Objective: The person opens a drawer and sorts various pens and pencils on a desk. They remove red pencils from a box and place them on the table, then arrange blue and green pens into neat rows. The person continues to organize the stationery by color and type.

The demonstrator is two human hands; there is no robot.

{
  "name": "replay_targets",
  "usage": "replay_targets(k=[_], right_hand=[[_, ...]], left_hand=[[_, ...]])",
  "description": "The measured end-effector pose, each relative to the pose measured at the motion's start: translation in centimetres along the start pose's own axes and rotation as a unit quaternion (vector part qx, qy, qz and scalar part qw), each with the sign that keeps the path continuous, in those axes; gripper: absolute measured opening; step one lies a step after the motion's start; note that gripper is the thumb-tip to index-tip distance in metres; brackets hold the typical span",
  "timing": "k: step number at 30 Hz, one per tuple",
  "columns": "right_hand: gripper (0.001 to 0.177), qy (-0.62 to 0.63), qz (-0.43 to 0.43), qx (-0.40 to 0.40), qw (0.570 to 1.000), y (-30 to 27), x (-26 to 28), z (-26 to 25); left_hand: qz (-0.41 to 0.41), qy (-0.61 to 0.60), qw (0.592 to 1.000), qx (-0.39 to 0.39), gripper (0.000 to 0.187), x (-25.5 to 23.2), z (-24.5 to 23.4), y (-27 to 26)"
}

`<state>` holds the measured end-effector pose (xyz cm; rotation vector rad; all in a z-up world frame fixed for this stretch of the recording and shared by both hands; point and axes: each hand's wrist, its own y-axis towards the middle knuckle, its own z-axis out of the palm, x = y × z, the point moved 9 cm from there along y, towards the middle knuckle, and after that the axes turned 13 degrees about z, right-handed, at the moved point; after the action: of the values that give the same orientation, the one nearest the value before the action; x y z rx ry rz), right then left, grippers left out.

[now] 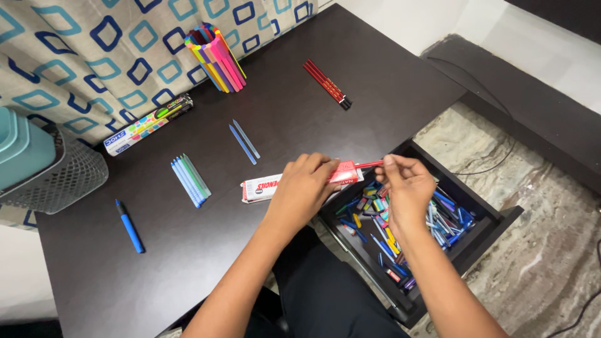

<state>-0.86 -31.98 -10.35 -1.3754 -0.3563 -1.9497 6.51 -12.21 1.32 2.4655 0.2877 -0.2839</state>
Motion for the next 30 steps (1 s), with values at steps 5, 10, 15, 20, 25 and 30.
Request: replay_targets(k=[5, 10, 15, 20, 25, 30], right_hand=[[0.018, -0.057, 0.010, -0.009, 0.998, -0.2, 0.0, 0.0], [0.018, -0.042, 0.016, 0.035, 0.998, -0.4, 0.9, 0.9], [0.013, -0.078, 0.018, 0.048, 0.996, -1.2, 1.1, 1.6], [0.013, -0.118, 0.016, 0.057, 0.991, -2.1, 1.0, 2.8], [0.014, -0.178, -0.050, 0.084, 0.979, -3.5, 2.6, 4.0], [0.020, -0.230, -0.079, 0.025, 0.970, -3.6, 3.2, 3.9]], left_hand=[[0.018, 0.032, 0.999, -0.032, 0.050, -1.4, -2.0, -0.2], [-0.126, 0.101, 0.982, -0.101, 0.052, -0.4, -7.9, -3.9], [-0.243, 0.094, 0.962, -0.079, 0.068, 1.8, -9.6, -7.7], [-0.244, 0.061, 0.962, -0.107, 0.051, 1.9, -8.6, -9.0], [-0.256, 0.054, 0.957, -0.126, 0.044, 2.1, -8.3, -9.3], [-0.262, 0.052, 0.954, -0.137, 0.044, 2.1, -8.5, -9.7]])
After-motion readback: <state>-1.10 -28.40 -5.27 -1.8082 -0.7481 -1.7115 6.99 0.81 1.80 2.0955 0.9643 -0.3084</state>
